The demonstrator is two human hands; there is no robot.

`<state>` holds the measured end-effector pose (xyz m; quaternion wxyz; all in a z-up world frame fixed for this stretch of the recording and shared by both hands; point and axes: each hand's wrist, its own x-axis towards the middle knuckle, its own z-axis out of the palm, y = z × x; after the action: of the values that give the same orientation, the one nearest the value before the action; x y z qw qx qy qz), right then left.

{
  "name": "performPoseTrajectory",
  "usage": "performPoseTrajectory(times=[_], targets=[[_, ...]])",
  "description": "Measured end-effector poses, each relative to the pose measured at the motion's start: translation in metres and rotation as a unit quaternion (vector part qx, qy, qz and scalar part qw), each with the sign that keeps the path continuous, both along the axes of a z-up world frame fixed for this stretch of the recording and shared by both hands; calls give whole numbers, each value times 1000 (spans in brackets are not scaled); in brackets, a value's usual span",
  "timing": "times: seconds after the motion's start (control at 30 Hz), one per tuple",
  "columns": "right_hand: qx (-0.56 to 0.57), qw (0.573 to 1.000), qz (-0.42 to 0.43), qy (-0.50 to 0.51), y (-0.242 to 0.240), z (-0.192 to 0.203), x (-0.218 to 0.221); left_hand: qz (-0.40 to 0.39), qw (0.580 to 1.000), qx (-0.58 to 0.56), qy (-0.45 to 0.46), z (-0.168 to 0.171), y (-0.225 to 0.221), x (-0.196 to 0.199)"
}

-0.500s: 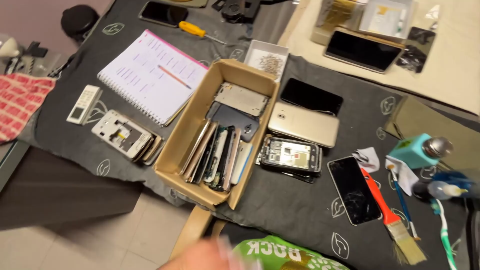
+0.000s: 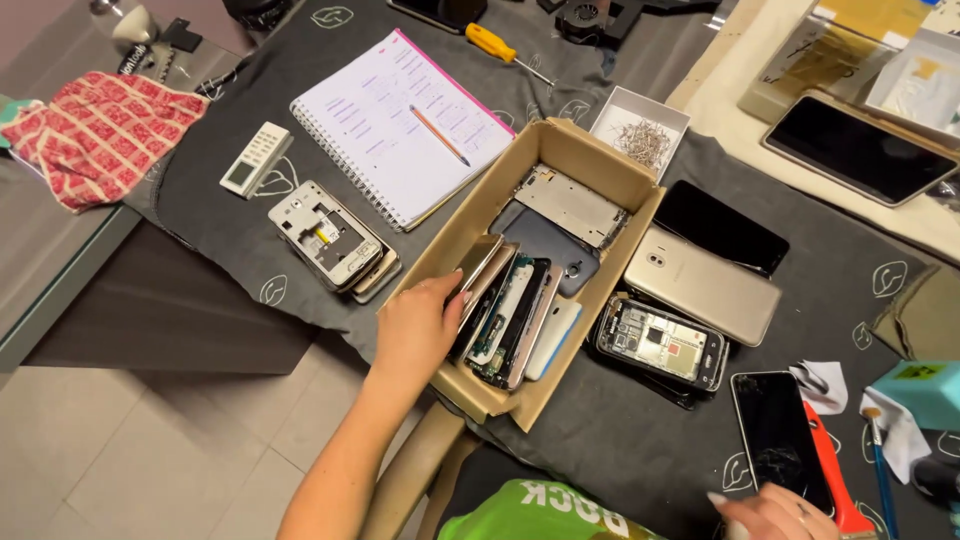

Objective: Sorting and inspecting various mobile phone components like screens, batteries, and frames from a box on a repair bench.

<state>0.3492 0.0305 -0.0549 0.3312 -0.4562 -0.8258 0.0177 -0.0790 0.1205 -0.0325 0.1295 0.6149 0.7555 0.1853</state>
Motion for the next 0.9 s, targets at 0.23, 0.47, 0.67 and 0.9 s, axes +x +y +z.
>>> performPoseTrajectory(times=[0.23, 0.47, 0.67, 0.9], targets=[[-81, 984, -108, 114, 2, 25, -47, -30, 988, 41, 146, -16, -1, -2], [-38, 985, -66, 153, 16, 34, -63, -42, 991, 25, 125, -15, 0, -7], [-38, 983, -57, 169, 20, 45, -69, -27, 964, 208, 163, 29, -20, 20], [-42, 967, -64, 243, 23, 34, -59, -246, 871, 418, 82, 74, -35, 80]])
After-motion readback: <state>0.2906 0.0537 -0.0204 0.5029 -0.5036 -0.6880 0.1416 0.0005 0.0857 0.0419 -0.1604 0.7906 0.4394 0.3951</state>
